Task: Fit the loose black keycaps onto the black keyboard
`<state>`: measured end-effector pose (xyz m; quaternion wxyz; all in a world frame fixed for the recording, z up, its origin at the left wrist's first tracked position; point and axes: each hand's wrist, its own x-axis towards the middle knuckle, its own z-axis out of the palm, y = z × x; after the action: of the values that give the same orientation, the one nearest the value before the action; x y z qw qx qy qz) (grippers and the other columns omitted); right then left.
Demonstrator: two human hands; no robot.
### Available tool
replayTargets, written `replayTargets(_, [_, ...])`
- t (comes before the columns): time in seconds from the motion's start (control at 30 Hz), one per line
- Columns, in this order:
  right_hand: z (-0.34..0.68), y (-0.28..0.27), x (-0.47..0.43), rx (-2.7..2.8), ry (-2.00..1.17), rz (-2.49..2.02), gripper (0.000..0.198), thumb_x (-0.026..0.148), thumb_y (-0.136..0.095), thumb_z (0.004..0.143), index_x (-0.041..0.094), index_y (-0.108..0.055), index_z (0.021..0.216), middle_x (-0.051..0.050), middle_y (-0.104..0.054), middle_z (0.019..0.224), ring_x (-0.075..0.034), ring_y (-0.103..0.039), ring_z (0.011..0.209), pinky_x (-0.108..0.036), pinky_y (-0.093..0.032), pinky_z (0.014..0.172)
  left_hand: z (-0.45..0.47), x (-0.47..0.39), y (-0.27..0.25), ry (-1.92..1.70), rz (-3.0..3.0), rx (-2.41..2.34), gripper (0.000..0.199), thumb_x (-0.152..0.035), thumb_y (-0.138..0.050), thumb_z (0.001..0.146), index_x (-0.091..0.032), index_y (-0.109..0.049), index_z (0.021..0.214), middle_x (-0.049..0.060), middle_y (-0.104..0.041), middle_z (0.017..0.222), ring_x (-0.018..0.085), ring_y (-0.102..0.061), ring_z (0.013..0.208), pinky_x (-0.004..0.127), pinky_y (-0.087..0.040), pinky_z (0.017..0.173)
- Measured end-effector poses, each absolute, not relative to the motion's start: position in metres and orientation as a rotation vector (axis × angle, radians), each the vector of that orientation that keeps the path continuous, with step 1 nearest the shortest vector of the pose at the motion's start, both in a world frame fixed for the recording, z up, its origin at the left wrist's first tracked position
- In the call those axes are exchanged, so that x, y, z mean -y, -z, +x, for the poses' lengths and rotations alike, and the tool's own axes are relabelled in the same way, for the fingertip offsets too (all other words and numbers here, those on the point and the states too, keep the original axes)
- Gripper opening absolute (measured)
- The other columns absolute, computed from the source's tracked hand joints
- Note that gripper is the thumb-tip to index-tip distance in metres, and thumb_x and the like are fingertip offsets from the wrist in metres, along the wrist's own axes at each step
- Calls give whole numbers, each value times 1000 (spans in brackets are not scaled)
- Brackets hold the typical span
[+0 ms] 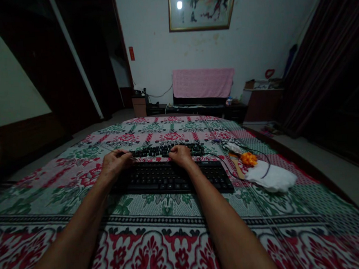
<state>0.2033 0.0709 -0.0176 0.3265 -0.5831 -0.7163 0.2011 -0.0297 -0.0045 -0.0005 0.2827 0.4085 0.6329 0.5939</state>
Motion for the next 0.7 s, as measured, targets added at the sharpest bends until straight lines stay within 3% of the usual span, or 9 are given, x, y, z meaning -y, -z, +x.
replayTargets(0.37, [163, 7, -93, 2508, -120, -1330, 21, 30, -60, 77, 22, -73, 93, -5, -69, 95, -19, -61, 92, -26, -42, 78, -36, 14, -12, -1638, 957, -1650, 21, -25, -62, 59, -16, -57, 77, 1, -65, 60, 16, -64, 52, 22, -49, 48])
replayTargets(0.7, [163, 14, -89, 2580, 60, -1393, 26, 36, -56, 79, 29, -71, 100, -6, -61, 102, -23, -54, 97, -33, -37, 82, -34, 16, -16, -1652, 927, -1628, 21, -24, -62, 60, -15, -56, 78, 1, -64, 62, 15, -64, 51, 22, -48, 47])
